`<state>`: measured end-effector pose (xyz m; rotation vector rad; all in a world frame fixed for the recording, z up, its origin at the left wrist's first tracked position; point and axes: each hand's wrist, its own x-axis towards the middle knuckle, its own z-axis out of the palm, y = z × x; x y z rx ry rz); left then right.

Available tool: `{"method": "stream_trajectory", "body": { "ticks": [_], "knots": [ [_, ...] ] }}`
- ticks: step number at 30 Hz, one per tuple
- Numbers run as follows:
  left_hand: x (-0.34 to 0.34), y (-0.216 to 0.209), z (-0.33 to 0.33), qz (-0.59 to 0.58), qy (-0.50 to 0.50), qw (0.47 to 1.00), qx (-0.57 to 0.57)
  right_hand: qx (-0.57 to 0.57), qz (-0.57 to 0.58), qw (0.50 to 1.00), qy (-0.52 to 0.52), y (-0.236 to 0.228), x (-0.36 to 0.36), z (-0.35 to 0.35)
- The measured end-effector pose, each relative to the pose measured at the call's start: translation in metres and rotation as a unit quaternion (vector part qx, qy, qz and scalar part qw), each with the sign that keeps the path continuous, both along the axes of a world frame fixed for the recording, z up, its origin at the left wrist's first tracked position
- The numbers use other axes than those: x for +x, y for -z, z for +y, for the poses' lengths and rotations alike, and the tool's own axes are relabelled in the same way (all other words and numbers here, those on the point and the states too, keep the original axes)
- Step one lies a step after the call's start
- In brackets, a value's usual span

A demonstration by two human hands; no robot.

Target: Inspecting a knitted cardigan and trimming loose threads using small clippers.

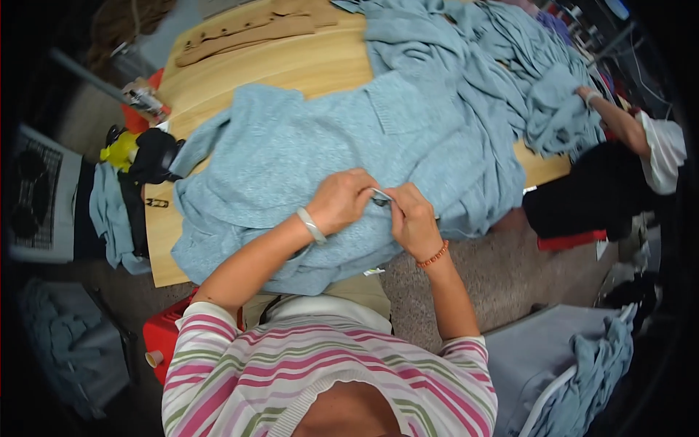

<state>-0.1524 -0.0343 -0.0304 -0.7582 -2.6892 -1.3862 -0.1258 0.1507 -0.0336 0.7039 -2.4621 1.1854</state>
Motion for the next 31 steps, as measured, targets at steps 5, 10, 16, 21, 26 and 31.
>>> {"method": "stream_trajectory", "body": {
  "ticks": [5,10,16,21,26,31],
  "knots": [
    [-0.002,-0.01,0.0,-0.028,0.001,1.0,-0.009,-0.032,-0.077,0.996,-0.011,0.003,-0.002,0.003],
    [-0.006,-0.017,0.003,-0.008,-0.029,0.996,-0.081,0.082,-0.041,0.996,0.011,-0.006,-0.016,0.027],
    [-0.008,-0.031,0.016,0.034,-0.079,0.973,-0.214,0.199,-0.092,0.974,0.052,-0.015,-0.023,0.088],
    [-0.038,-0.02,0.071,0.135,0.029,0.984,-0.11,0.146,-0.072,0.983,0.087,-0.001,-0.02,0.085],
    [-0.072,0.003,0.105,0.075,0.02,0.948,-0.31,0.142,-0.042,0.982,0.121,0.005,-0.021,0.079],
    [-0.084,0.015,0.101,-0.021,0.049,0.963,-0.265,0.102,-0.069,0.987,0.101,0.014,-0.02,0.08]
  ]
}}
